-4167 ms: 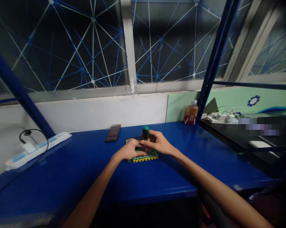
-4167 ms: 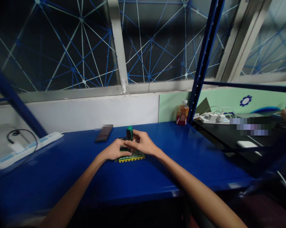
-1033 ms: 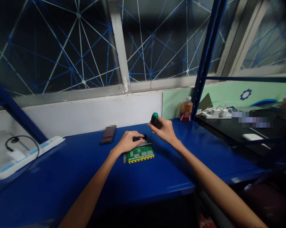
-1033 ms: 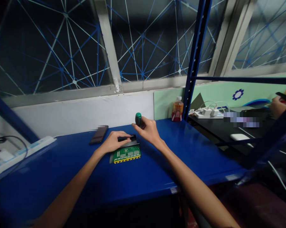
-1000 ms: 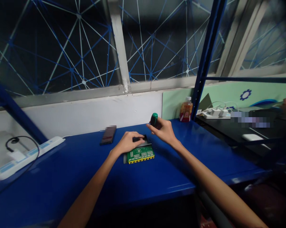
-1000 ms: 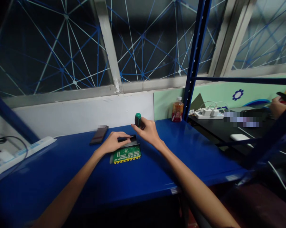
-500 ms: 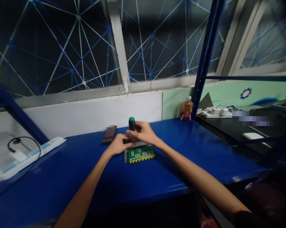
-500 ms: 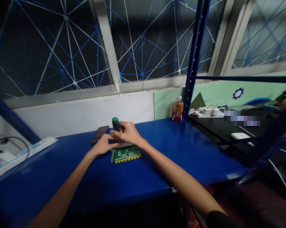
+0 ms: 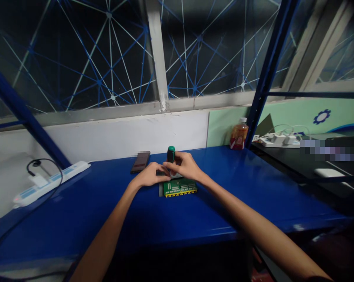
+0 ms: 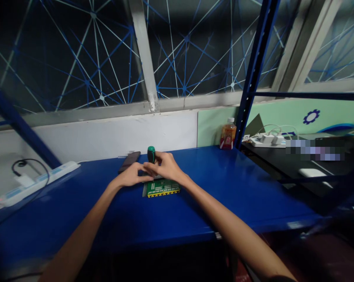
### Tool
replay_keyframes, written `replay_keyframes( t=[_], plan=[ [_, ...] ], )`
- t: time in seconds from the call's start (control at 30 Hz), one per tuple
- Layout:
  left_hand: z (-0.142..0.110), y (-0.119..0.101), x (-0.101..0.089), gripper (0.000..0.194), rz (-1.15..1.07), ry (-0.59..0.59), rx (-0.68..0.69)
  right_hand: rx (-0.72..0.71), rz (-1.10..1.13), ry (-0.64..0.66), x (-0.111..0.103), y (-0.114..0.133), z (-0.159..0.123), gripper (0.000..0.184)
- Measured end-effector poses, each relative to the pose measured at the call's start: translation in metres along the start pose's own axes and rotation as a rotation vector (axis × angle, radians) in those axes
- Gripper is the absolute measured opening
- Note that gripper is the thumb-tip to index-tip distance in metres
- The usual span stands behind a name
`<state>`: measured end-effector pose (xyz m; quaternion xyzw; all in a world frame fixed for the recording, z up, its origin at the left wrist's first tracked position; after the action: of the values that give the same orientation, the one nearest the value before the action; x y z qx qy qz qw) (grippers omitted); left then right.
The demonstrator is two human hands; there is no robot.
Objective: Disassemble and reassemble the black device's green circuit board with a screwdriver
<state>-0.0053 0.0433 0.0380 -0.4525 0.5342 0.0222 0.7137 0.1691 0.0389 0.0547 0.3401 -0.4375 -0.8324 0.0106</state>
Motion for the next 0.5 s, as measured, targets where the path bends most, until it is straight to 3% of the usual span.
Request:
replay_keyframes(
  t=[0.5],
  plan=[
    [0.0004,0.0029,0.0018,0.020,0.018,0.008,-0.069,-0.047,-0.052,0.048,0.0084,-0.0057,0.0027,0.025]
  ],
)
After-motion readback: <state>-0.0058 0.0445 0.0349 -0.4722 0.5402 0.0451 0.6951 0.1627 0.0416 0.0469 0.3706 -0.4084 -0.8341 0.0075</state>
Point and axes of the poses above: each hand's wrist, its own z-axis towards the middle knuckle, its own x-axis out of the palm, y = z × x, the point moved 2 cm from there along z, towards the middle knuckle, and after that the axes turned 11 degrees about y, right-handed, at the moved point
